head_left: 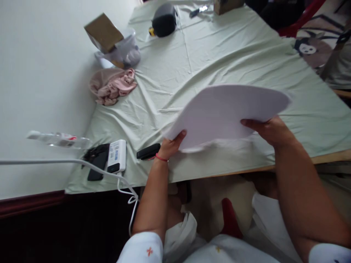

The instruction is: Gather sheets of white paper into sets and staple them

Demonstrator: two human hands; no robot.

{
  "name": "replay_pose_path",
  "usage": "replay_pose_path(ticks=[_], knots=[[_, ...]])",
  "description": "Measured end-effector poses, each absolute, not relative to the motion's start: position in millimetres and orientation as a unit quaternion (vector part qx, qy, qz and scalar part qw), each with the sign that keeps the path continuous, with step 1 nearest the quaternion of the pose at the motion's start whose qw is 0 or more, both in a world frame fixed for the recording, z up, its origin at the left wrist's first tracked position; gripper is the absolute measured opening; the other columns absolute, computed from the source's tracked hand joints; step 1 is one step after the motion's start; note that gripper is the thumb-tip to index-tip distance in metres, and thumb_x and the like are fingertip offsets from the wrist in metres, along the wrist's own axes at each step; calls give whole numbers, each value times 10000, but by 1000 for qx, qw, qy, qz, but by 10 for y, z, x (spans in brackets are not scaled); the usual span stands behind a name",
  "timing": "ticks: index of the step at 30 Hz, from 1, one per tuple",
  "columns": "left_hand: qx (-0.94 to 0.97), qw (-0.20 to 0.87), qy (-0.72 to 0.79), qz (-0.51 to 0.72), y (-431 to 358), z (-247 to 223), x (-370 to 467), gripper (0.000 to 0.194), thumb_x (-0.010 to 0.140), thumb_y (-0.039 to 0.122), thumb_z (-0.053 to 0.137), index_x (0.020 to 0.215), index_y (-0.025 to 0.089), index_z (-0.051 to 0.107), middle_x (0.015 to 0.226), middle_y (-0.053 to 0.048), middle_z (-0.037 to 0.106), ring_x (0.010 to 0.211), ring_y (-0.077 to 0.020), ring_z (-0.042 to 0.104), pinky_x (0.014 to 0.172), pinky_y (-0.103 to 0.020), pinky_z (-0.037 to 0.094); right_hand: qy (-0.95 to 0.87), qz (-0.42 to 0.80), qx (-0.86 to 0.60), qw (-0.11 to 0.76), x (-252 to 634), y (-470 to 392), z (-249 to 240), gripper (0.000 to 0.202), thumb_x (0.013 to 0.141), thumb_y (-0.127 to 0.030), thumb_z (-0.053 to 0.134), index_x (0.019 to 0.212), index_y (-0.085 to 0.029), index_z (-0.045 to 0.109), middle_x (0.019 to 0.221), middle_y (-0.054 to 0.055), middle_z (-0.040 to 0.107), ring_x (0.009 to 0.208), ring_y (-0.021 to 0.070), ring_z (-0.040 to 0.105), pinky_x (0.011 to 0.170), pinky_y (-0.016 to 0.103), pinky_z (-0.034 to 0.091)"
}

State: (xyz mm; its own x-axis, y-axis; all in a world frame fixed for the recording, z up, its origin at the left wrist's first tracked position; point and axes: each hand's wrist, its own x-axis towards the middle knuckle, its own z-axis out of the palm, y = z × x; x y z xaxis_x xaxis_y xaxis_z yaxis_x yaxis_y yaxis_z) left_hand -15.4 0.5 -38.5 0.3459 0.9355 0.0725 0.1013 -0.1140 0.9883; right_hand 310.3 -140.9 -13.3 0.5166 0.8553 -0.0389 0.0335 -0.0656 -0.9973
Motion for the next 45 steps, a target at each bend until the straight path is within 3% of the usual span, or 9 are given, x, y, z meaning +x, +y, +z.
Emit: replay_pose_path(ticks=[3,9,14,18,24,29,31,35,45], knots=[[582,575,424,388,-58,-358,-131,524,737,652,880,1014,216,794,1105,-102,805,1083,-284,742,1011,-432,612,-332,381,-648,569,3131,-1448,-138,392,685,-497,945,768,-152,779,826,52,750,667,130,615,568,238,517],[507,664,420,355,-104,-372,-88,583,685,663,918,1069,245,785,1002,-107,815,892,-300,785,819,-442,671,-295,384,-651,585,3168,-1453,-194,451,677,-565,950,770,-156,785,675,27,687,541,105,546,464,216,443],[515,662,407,361,-164,-383,-99,544,719,664,902,1055,253,782,1133,-117,804,1144,-324,751,1073,-478,598,-285,326,-606,668,3131,-1391,-204,397,651,-495,977,825,-178,813,880,38,774,710,116,645,659,235,558],[589,577,404,396,-178,-372,-208,417,817,626,846,995,253,790,1187,-92,793,1239,-271,701,1239,-439,454,-293,302,-605,676,3095,-1379,-189,335,651,-440,972,786,-185,803,877,26,773,725,125,657,722,272,591],[629,528,389,418,-91,-337,-360,452,760,489,915,1082,203,775,1045,-85,801,1068,-255,725,1040,-402,577,-307,287,-619,664,3076,-1377,-176,344,581,-307,986,853,-197,808,955,28,780,849,163,685,830,328,617],[690,463,429,355,-35,-305,-338,272,726,451,920,754,236,756,723,-17,703,824,-240,690,846,-359,595,-403,311,-660,553,3177,-1422,-194,368,568,-407,975,802,-196,785,909,39,772,873,217,691,814,366,610],[704,451,429,342,-30,-296,-310,268,745,469,891,740,241,750,727,-18,707,830,-245,690,842,-366,594,-423,294,-696,501,3200,-1444,-186,359,605,-462,950,796,-210,781,868,38,762,885,243,697,846,398,606],[695,444,417,382,-13,-326,-270,381,762,523,840,954,200,780,961,-71,800,938,-255,707,913,-395,598,-359,237,-734,526,3142,-1450,-149,400,585,-461,953,827,-214,753,914,44,769,915,264,707,915,447,600],[746,432,390,325,64,-390,-281,251,758,367,871,634,225,706,665,-35,691,699,-222,638,709,-353,568,-364,325,-677,551,3053,-1408,-67,406,609,-373,925,926,-189,749,1023,75,786,952,260,699,927,437,595]])
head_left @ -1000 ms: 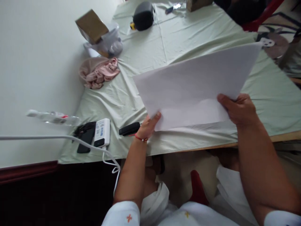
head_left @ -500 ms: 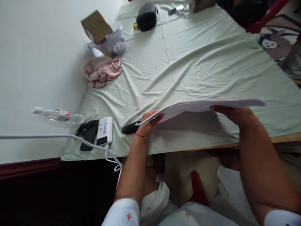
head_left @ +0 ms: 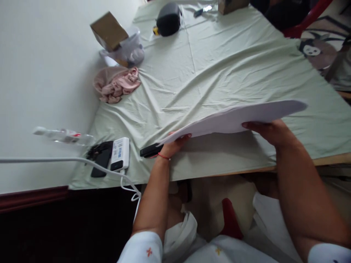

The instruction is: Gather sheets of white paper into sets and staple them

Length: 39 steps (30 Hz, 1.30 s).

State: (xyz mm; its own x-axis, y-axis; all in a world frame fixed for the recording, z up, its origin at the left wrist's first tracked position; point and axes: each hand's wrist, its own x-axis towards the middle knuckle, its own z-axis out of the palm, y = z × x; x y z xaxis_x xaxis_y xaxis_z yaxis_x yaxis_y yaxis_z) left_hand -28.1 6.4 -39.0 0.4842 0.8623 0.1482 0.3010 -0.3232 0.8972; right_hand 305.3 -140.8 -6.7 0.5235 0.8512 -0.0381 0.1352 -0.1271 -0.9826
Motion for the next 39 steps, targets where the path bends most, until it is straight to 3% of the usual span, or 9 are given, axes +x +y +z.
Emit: replay_pose_path(ticks=[7,13,16,18,20,24,30,35,39], knots=[[723,470,398,312,-15,-300,-291,232,721,302,930,672,214,721,747,-53,736,885,-282,722,839,-355,594,-362,318,-674,560,3080,-1386,-126,430,612,-336,944,973,-196,758,1041,65,783,951,229,697,920,378,588],[638,580,393,320,-122,-290,-269,389,823,487,864,1020,161,787,1086,-93,804,1049,-240,720,980,-351,590,-311,385,-641,587,3141,-1375,-210,356,687,-437,949,765,-149,754,772,23,721,646,106,585,624,251,514],[574,656,392,296,-192,-275,-244,429,795,539,878,985,168,777,900,-70,788,753,-193,713,683,-308,613,-267,402,-613,626,3140,-1368,-198,363,638,-423,981,741,-151,764,773,30,741,636,104,611,604,240,518],[538,694,394,272,-233,-248,-212,451,792,601,859,923,185,746,690,-36,712,515,-163,622,442,-269,474,-245,390,-595,659,3127,-1351,-178,352,588,-383,1008,748,-165,783,810,27,765,666,101,640,642,232,545],[515,732,383,230,-263,-208,-178,541,794,705,807,920,187,719,628,-50,688,416,-164,580,351,-252,321,-235,375,-574,689,3110,-1330,-160,337,567,-353,1016,770,-184,806,868,24,787,708,100,666,707,231,574],[498,765,368,177,-296,-143,-140,671,780,808,746,950,164,669,724,-131,760,372,-143,538,347,-244,266,-241,354,-548,719,3086,-1301,-138,332,548,-323,1018,800,-215,832,943,17,805,779,111,702,828,251,604],[491,712,428,263,-370,-135,-192,349,847,510,824,902,210,654,684,-12,667,521,-143,626,429,-217,401,-234,385,-574,683,3087,-1318,-140,386,521,-396,1042,752,-193,809,840,19,783,675,108,671,665,234,585],[517,729,387,226,-436,-117,-252,536,775,671,855,796,168,669,641,-68,706,395,-78,464,372,-217,309,-233,397,-558,690,3046,-1328,-112,401,529,-412,1048,747,-192,793,829,13,776,665,103,658,674,234,585],[515,723,390,247,-453,-147,-254,520,670,580,968,755,158,676,589,-22,654,420,-62,475,373,-178,301,-234,387,-567,688,2992,-1321,-64,424,510,-424,1050,741,-189,784,808,15,764,654,99,636,663,232,575]])
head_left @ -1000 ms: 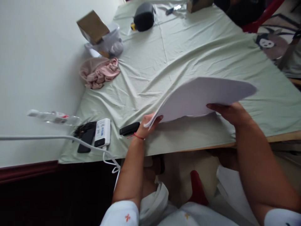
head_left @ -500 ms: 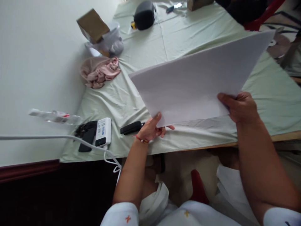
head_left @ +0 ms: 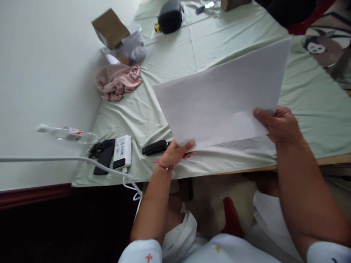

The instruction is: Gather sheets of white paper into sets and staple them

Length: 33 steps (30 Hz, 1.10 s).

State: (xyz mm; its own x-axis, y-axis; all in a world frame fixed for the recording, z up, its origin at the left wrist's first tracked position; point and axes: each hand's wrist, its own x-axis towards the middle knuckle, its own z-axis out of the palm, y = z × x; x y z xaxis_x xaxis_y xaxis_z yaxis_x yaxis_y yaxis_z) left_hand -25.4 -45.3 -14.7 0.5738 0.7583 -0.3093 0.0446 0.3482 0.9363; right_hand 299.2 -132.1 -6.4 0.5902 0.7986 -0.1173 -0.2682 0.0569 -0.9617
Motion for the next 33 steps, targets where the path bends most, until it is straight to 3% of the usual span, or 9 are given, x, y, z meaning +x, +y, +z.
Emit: replay_pose_path(ticks=[9,15,21,33], knots=[[502,709,426,251,-511,-168,-297,458,629,416,1001,737,152,643,588,25,596,461,-53,486,401,-169,351,-230,393,-577,678,2969,-1293,-61,448,488,-412,1056,777,-181,803,792,13,761,648,99,640,638,227,562],[518,712,412,232,-538,-151,-299,508,659,510,981,723,149,630,559,22,579,448,-50,466,398,-166,326,-237,374,-569,693,2954,-1280,-66,389,534,-373,1031,786,-191,797,839,17,772,672,99,639,660,236,556],[515,737,404,167,-537,-148,-306,553,720,613,917,686,161,600,449,25,526,353,-36,355,349,-183,185,-226,356,-568,707,2924,-1263,-44,381,518,-364,1027,764,-201,787,839,18,772,676,112,643,699,266,586],[417,758,423,270,-573,-96,-211,540,575,427,1032,774,147,615,631,70,514,472,-13,401,398,-139,236,-232,350,-561,713,2930,-1237,-104,361,555,-353,1018,802,-207,799,911,24,792,726,117,678,762,268,607]])
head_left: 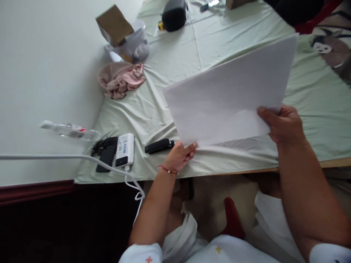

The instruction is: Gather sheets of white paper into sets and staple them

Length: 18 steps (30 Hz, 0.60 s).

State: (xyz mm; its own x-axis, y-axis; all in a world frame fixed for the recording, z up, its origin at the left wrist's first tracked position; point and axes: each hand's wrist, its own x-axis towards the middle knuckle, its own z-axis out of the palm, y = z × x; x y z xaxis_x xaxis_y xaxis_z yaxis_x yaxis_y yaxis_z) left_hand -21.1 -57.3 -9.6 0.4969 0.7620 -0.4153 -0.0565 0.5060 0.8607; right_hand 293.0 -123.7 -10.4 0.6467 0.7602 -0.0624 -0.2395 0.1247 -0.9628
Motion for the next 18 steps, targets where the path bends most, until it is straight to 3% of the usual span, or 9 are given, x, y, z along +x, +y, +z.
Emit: replay_pose_path(ticks=[4,7,10,14,18], knots=[[451,730,419,298,-600,-101,-230,533,624,452,1008,673,152,570,550,71,478,459,-17,381,417,-156,250,-207,396,-568,691,2908,-1249,-41,435,479,-370,1047,776,-189,785,825,29,775,645,115,660,644,248,590],[466,713,420,311,-599,-98,-267,554,637,472,998,622,160,540,505,67,459,450,-20,363,431,-175,253,-180,477,-599,618,2902,-1267,-12,504,400,-387,1062,754,-177,770,766,45,761,590,135,644,552,258,565],[463,708,436,307,-566,-125,-303,575,614,502,1001,615,160,538,491,64,463,430,-15,345,425,-181,218,-168,512,-617,573,2901,-1265,-28,511,381,-354,1061,768,-169,783,779,60,772,623,150,672,554,248,568],[441,711,460,297,-508,-197,-318,581,657,596,947,630,148,578,521,19,565,392,-14,353,400,-186,179,-165,465,-626,605,2893,-1230,-60,453,414,-327,1052,723,-179,756,785,45,775,634,140,673,552,231,556],[412,696,482,337,-490,-243,-289,500,699,520,940,696,137,618,639,-40,697,440,-39,471,400,-178,223,-159,450,-609,634,2884,-1217,-67,461,416,-312,1058,764,-189,780,868,48,801,701,140,701,648,236,594]])
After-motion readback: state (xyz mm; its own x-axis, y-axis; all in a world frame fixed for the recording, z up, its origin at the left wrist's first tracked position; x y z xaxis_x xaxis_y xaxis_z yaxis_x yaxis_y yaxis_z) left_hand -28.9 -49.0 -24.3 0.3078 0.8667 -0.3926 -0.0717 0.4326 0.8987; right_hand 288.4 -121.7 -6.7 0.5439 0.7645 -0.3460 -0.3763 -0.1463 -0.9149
